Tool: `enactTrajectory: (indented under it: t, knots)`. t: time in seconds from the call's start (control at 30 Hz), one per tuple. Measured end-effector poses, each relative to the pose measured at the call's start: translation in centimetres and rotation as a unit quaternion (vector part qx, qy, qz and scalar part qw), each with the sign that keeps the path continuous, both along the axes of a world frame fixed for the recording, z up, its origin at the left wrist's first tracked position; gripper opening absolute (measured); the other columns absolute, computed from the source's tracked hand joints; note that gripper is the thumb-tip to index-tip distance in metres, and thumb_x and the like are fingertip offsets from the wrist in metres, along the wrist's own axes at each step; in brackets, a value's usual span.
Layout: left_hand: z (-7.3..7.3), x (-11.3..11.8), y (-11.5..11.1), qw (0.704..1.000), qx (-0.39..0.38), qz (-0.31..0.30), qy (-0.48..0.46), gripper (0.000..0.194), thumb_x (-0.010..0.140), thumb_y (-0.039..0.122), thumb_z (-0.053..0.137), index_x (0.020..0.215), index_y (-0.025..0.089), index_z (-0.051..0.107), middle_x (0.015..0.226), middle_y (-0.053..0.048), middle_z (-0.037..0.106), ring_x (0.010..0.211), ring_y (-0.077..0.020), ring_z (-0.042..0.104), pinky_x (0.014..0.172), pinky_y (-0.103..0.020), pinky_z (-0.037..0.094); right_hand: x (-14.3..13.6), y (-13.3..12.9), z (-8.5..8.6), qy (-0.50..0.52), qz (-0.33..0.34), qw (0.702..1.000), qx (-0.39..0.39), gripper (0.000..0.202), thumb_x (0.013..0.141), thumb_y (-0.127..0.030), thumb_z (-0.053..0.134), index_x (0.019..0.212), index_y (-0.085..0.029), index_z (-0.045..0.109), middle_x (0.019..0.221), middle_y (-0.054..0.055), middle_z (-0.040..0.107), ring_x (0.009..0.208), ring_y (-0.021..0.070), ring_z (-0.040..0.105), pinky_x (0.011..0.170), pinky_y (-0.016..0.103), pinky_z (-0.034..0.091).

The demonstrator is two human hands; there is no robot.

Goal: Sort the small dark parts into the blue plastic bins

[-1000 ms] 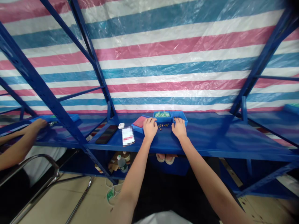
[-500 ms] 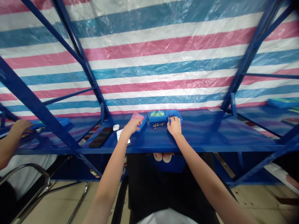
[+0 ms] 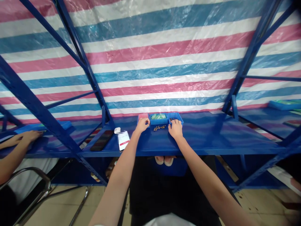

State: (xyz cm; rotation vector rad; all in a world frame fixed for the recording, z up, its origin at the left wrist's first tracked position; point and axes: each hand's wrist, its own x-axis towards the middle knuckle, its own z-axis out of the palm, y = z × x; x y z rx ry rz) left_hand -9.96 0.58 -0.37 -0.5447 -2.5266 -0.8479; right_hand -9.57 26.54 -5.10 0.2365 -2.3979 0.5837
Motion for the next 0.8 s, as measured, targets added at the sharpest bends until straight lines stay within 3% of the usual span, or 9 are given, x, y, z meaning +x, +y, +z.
enactTrajectory:
  t: [0.13,0.37,0.6,0.7,0.8]
  knots:
    - [0.3,0.5,-0.1,1.000,0.002,-0.018,-0.009,0.013,0.068,0.008,0.057,0.074,0.018,0.062,0.080,0.000,0.068,0.077,-0.0143,0.061,0.079,-0.027,0.049,0.1,0.0,0.1,0.004,0.000,1.000,-0.002,0.026,0.091,-0.025,0.047,0.108,-0.013,0.062,0.114,0.018,0.058,0.111,0.0334,0.044,0.091,0.044,0.039]
    - [-0.4,0.9,-0.1,1.000,0.017,0.017,0.010,0.005,0.075,0.018,0.064,0.077,0.018,0.060,0.077,0.001,0.065,0.074,-0.0134,0.059,0.077,-0.026,0.048,-0.1,0.1,-0.1,0.004,0.009,1.000,-0.003,0.028,0.091,-0.025,0.046,0.109,-0.011,0.063,0.114,0.018,0.058,0.112,0.0331,0.043,0.094,0.044,0.039]
    - [-0.6,0.7,0.3,0.998,-0.016,0.056,0.013,0.006,0.076,0.013,0.062,0.076,0.019,0.061,0.083,0.000,0.065,0.082,-0.0148,0.058,0.089,-0.030,0.045,-0.3,0.2,0.0,0.020,0.026,0.999,-0.020,0.027,0.092,-0.022,0.044,0.106,-0.014,0.066,0.112,0.016,0.058,0.108,0.0319,0.046,0.099,0.045,0.039]
    - [-0.4,1.6,1.3,0.992,-0.073,0.096,0.026,0.011,0.076,0.012,0.060,0.084,0.020,0.063,0.088,-0.002,0.063,0.092,-0.0188,0.058,0.096,-0.035,0.042,0.3,0.2,0.5,0.021,0.013,0.999,-0.038,0.026,0.091,-0.022,0.046,0.106,-0.015,0.066,0.120,0.017,0.054,0.113,0.0325,0.045,0.097,0.045,0.041]
    - [-0.6,3.2,3.3,0.975,-0.097,0.177,0.092,0.025,0.084,0.019,0.057,0.107,0.022,0.063,0.111,-0.010,0.060,0.112,-0.0276,0.051,0.100,-0.043,0.038,1.4,-0.1,1.5,0.055,0.011,0.998,-0.024,0.028,0.090,-0.020,0.048,0.113,-0.016,0.063,0.131,0.019,0.047,0.123,0.0343,0.038,0.100,0.048,0.039]
